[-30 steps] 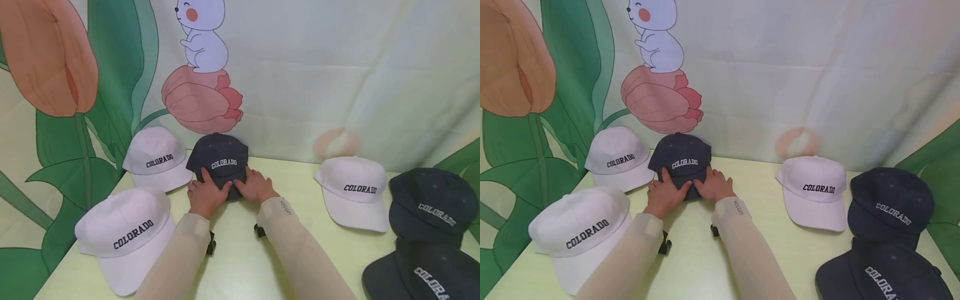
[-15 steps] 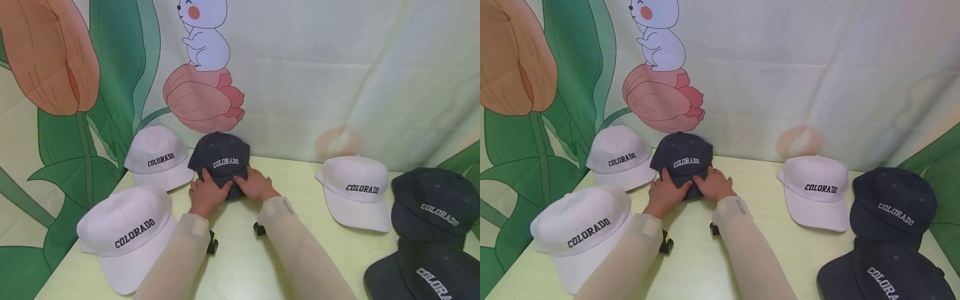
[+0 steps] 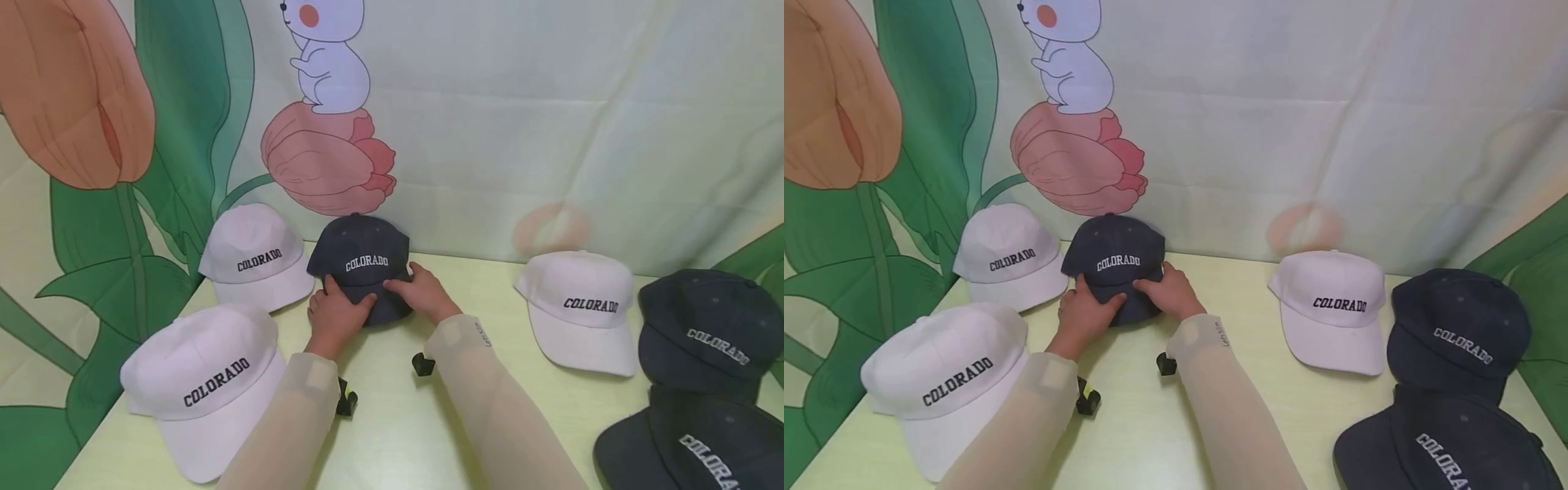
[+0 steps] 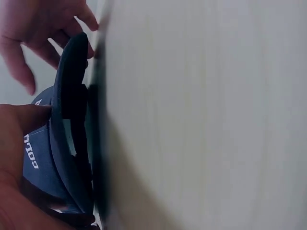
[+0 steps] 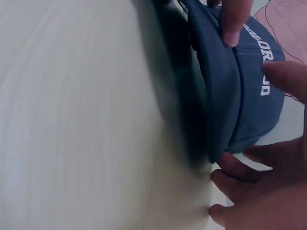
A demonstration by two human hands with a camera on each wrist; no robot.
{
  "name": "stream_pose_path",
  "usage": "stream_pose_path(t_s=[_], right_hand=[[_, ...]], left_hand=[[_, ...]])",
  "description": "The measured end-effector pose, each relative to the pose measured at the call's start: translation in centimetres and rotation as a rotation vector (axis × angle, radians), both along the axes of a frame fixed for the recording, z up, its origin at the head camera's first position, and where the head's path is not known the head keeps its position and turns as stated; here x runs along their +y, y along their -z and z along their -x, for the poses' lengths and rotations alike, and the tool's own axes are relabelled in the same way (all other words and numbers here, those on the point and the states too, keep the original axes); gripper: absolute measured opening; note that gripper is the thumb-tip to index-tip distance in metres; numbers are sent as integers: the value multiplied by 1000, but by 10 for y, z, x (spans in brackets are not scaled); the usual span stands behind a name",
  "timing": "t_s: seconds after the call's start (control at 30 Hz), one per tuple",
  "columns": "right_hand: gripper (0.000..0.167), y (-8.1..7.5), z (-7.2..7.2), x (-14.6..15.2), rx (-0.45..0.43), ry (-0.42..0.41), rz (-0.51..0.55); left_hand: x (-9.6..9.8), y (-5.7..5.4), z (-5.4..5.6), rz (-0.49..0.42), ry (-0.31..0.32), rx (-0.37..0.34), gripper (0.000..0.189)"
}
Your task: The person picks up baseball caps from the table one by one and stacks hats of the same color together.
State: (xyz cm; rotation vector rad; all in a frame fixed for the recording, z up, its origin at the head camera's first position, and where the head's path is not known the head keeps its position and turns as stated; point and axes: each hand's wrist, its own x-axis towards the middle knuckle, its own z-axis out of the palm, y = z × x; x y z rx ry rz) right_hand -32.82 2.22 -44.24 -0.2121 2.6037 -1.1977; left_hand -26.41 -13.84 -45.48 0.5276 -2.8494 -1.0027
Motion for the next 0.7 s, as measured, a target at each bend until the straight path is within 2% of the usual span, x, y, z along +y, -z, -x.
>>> stream_pose_path(t_s=[0.23, 0.37, 0.7], right_hand=[[64, 0, -1, 4, 136, 72, 92], [62, -7, -4, 6, 159, 99, 120], [71, -16, -15, 14, 156, 125, 2]], left_hand=[[1, -7, 1, -100, 17, 54, 94], [-2, -12, 0, -120, 32, 79, 92], [-8, -16, -7, -155, 91, 83, 100]])
